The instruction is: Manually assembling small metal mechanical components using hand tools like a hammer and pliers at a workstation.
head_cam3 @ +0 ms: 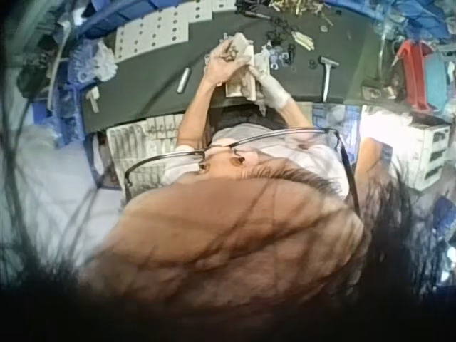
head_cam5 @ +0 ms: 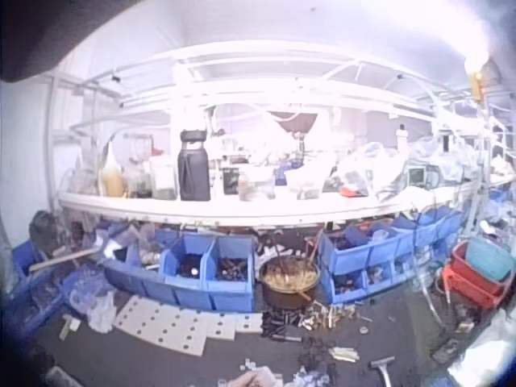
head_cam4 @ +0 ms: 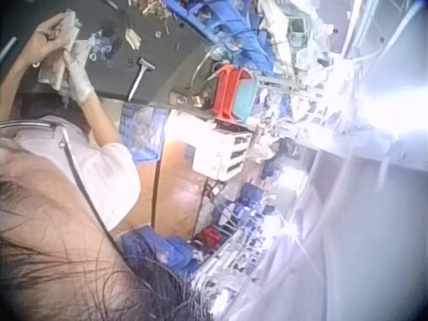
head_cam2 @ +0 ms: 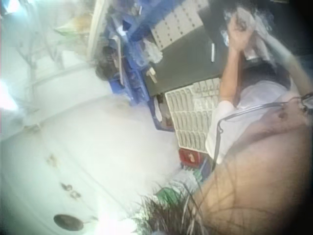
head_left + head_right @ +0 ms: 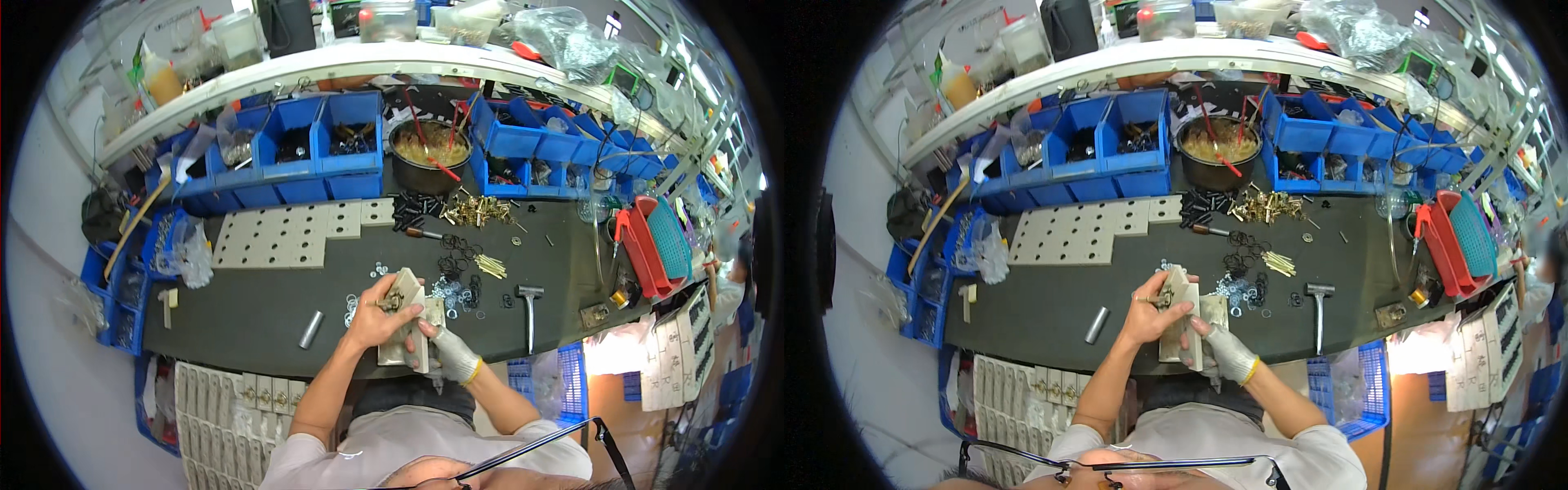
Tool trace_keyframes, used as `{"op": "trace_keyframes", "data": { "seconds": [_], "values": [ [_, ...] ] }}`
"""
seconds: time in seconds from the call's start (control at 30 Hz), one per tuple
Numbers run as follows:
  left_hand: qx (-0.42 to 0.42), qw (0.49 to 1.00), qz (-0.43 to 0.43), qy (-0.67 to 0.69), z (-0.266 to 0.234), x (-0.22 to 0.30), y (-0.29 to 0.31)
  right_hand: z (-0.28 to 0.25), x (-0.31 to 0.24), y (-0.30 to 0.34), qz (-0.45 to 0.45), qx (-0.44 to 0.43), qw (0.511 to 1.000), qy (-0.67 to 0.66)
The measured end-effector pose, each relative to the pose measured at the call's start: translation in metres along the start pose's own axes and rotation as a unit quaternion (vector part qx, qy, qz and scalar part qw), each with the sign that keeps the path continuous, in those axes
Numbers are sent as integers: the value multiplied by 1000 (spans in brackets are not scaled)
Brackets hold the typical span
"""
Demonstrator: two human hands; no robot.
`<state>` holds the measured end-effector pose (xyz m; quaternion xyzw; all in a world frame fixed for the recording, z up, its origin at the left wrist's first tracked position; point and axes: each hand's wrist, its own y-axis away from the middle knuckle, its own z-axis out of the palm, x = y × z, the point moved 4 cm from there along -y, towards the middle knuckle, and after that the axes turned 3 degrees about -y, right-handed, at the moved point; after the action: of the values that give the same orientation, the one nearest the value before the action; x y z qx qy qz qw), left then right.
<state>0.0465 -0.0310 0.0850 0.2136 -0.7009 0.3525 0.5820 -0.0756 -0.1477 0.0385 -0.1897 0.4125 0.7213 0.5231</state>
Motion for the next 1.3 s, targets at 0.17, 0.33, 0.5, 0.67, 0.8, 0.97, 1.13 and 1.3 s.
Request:
{"op": "trace_keyframes", "data": {
  "seconds": [0.17,0.33,0.5,0.67,0.8,0.97,1.13,1.3],
  "values": [
    [102,985,80,113,3,18,9,21,-46,15,-188,12,928,322],
    [107,958,-101,245,-8,-41,27,34,-33,26,-329,47,833,442],
    [213,944,-43,249,-13,-32,32,37,-18,29,-263,56,871,412],
    [261,945,-26,195,-28,-23,59,23,-10,-2,-159,38,843,513],
    [250,955,-83,138,-52,-11,85,46,-17,15,-243,-32,811,531],
    [407,910,-2,-79,-155,22,213,47,-15,-2,-74,-82,907,407],
    [447,791,-328,-258,-250,72,324,11,-12,-22,-32,-21,926,375],
    [388,774,-323,-382,-288,5,379,13,2,-33,-13,7,940,340]
  ]
}}
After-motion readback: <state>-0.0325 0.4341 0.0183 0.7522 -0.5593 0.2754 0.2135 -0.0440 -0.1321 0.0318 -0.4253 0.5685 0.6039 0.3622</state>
